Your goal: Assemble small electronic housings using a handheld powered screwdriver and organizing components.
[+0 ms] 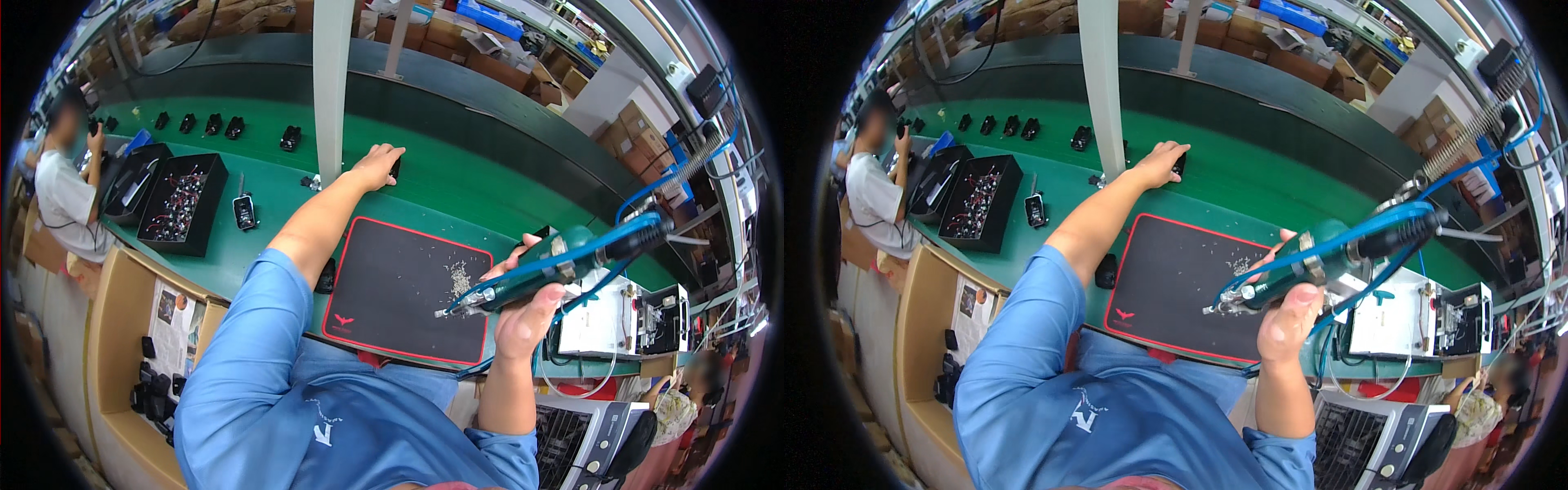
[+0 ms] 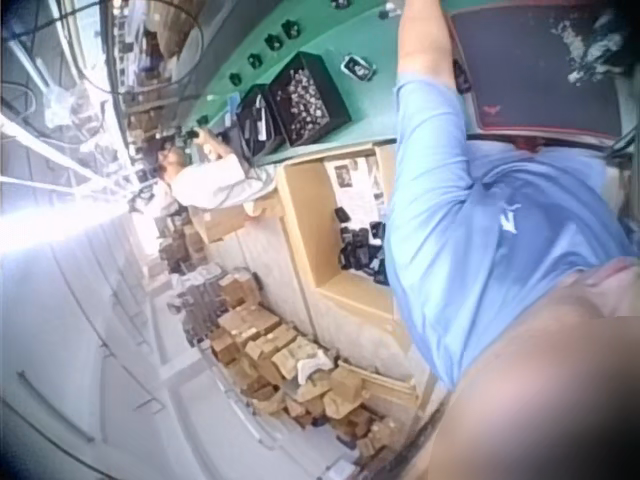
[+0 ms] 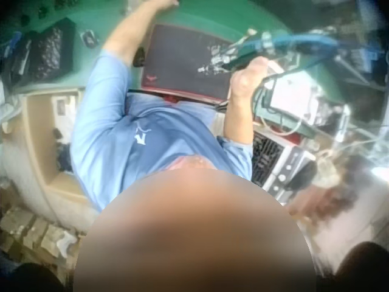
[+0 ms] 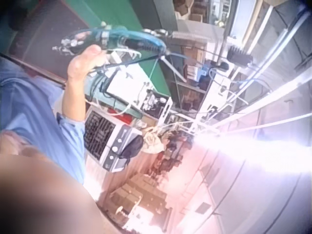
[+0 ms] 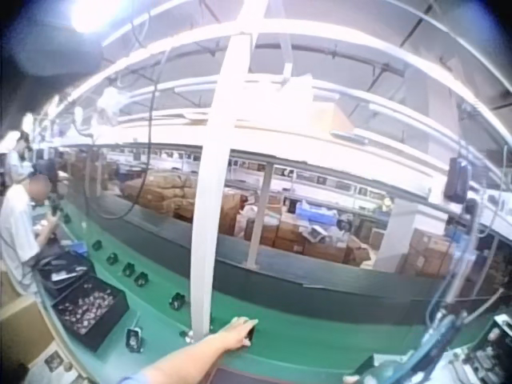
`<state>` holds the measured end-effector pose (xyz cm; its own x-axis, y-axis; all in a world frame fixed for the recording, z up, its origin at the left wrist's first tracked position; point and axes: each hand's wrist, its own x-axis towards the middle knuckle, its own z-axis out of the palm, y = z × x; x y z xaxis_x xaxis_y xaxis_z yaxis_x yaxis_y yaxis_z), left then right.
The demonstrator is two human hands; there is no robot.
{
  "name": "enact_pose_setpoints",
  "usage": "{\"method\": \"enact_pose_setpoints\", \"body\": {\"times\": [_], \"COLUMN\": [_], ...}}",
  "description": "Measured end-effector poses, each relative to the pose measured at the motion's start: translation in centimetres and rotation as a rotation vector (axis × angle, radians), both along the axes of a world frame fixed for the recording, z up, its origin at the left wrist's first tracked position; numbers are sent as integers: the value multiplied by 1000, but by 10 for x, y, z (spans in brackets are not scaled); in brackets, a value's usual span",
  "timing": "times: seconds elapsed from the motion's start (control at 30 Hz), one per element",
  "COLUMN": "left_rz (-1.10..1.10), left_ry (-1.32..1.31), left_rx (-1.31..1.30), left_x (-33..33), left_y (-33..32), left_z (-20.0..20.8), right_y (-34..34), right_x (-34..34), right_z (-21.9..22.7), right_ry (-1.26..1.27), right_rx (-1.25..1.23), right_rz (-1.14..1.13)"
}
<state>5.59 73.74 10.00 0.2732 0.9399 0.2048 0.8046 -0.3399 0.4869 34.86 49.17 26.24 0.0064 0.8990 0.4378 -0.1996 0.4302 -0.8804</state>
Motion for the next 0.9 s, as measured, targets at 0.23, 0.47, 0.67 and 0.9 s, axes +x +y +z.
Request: {"method": "enact_pose_setpoints", "body": {"times": [0.23, 0.47, 0.67, 0.9], "left_rz": [-71, -7, 167, 194], "left_ry": [-51, -18, 153, -121], "left_rx": [172, -57, 48, -183], "left_x": [-24, -117, -30, -23], "left_y": [-96, -276, -352, -377], "left_z": [56, 110, 65, 44], "right_y": [-21, 16, 68, 51], "right_x": [20, -132, -241, -237], "right_z": [-18, -89, -121, -113], "right_ry": [-479, -816, -1217, -1265], "right_rx": [813, 409, 326, 259], "right_rz": [-609, 255, 553, 498]}}
